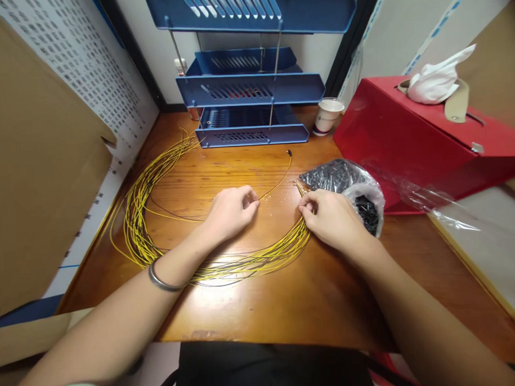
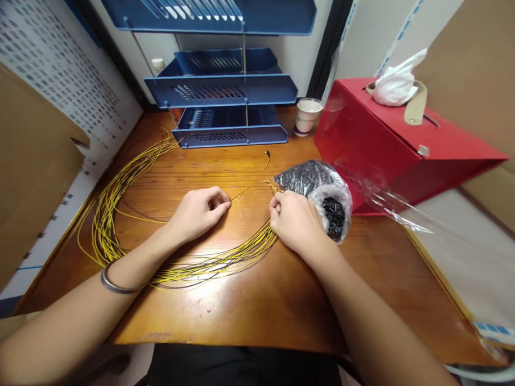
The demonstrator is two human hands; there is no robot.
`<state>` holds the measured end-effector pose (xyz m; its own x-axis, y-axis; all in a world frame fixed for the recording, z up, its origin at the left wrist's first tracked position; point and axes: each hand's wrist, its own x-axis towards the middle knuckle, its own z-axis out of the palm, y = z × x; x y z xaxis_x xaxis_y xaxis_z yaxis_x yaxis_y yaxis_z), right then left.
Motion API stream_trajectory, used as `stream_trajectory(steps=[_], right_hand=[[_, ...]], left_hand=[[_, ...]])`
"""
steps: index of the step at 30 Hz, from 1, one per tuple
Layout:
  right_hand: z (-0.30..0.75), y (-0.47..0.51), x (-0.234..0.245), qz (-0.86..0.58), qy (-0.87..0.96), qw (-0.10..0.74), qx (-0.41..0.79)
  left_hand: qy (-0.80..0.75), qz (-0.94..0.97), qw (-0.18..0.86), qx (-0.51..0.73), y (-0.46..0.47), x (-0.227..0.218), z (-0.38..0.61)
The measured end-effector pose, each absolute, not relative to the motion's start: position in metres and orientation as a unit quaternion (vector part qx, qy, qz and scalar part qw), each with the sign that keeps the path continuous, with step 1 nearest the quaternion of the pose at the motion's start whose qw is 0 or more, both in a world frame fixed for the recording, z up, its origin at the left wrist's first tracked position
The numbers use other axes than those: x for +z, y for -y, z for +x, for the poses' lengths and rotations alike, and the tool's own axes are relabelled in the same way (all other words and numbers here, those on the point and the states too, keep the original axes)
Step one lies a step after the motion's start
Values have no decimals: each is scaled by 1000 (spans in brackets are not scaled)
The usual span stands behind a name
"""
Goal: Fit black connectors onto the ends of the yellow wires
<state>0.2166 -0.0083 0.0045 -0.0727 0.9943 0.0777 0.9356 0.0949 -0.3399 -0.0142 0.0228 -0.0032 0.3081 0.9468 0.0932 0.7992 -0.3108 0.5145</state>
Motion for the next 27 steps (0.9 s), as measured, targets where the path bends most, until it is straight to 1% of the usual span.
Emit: stream_trajectory(steps=[2, 4, 6, 8, 11, 14, 16, 18, 21, 23, 27], right_hand=[[216, 8, 0, -652, 736, 156, 97], [216, 8, -3, -634, 744, 187, 94], [214, 9, -3, -599, 755, 251, 86], [208, 12, 0, -547, 763, 333, 83], [197, 19, 4, -494, 745, 428, 133], [185, 26, 2, -478, 704, 480, 212], [181, 29, -2, -470, 679, 504, 254], [178, 30, -6, -465, 653, 525, 286], [175, 30, -11, -469, 618, 550, 309], [172, 30, -12, -476, 604, 562, 305], [165, 33, -9, -482, 573, 585, 312]], left_hand=[[-542, 800, 169, 192, -23, -4, -14], [-520, 819, 127, 208, -23, -3, -14], [-487, 833, 85, 250, -20, -2, -13], [-443, 842, 73, 299, -15, 0, -11], [-390, 857, 108, 319, -7, 2, -7], [-372, 867, 143, 298, -2, 2, -4], [-363, 863, 190, 295, -2, 2, -4], [-345, 847, 263, 307, -4, 2, -5], [-301, 821, 362, 322, -5, 3, -4], [-281, 820, 382, 320, -4, 4, -3], [-254, 830, 376, 325, 0, 4, 1]])
